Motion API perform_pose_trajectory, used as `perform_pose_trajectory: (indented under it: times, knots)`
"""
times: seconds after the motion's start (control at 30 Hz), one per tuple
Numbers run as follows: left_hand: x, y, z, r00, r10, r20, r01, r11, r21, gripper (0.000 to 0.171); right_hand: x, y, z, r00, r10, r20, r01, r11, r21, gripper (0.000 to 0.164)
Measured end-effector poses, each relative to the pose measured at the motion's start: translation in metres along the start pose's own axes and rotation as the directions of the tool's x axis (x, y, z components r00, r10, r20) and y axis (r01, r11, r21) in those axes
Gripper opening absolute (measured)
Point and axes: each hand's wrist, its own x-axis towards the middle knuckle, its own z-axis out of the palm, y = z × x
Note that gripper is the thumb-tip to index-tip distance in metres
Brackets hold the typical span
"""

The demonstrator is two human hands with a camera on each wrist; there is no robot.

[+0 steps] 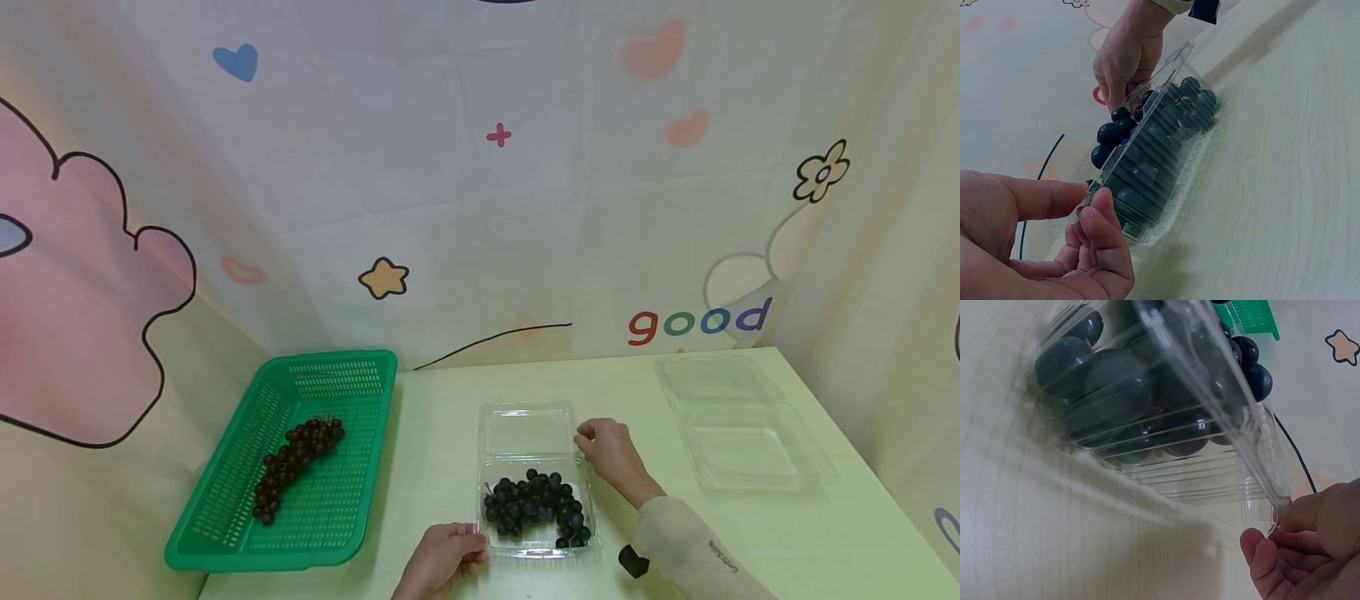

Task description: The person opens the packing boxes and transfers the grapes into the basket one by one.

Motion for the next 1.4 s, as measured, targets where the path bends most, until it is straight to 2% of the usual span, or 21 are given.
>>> perform_pose_trajectory:
  times: [0.23, 0.57, 1.13, 1.4]
  knots:
    - [0.001, -0.0002, 0.0005, 1.0, -0.009, -0.006, 0.009, 1.0, 0.0, 0.01, -0.0006, -0.0009, -0.0005, 1.0, -0.001, 0.005, 0.001, 1.0, -0.001, 0.018]
    - [-0.0026, -0.0001, 0.0001, 1.0, 0.014, 0.013, -0.014, 1.0, -0.011, 0.005, -0.0019, -0.0021, -0.0013, 1.0, 0.001, 0.028, -0.001, 1.0, -0.01, 0.019]
    - [-0.0042, 0.0013, 0.0016, 1.0, 0.028, 0.009, -0.027, 1.0, -0.015, 0.004, -0.004, -0.0045, -0.004, 0.998, 0.009, 0.069, -0.007, 0.999, -0.032, 0.027]
    - [-0.0037, 0.0023, 0.0016, 1.0, 0.01, -0.004, -0.01, 1.0, 0.001, 0.006, -0.007, -0.0056, -0.0068, 0.995, 0.014, 0.099, -0.011, 1.0, -0.027, 0.028]
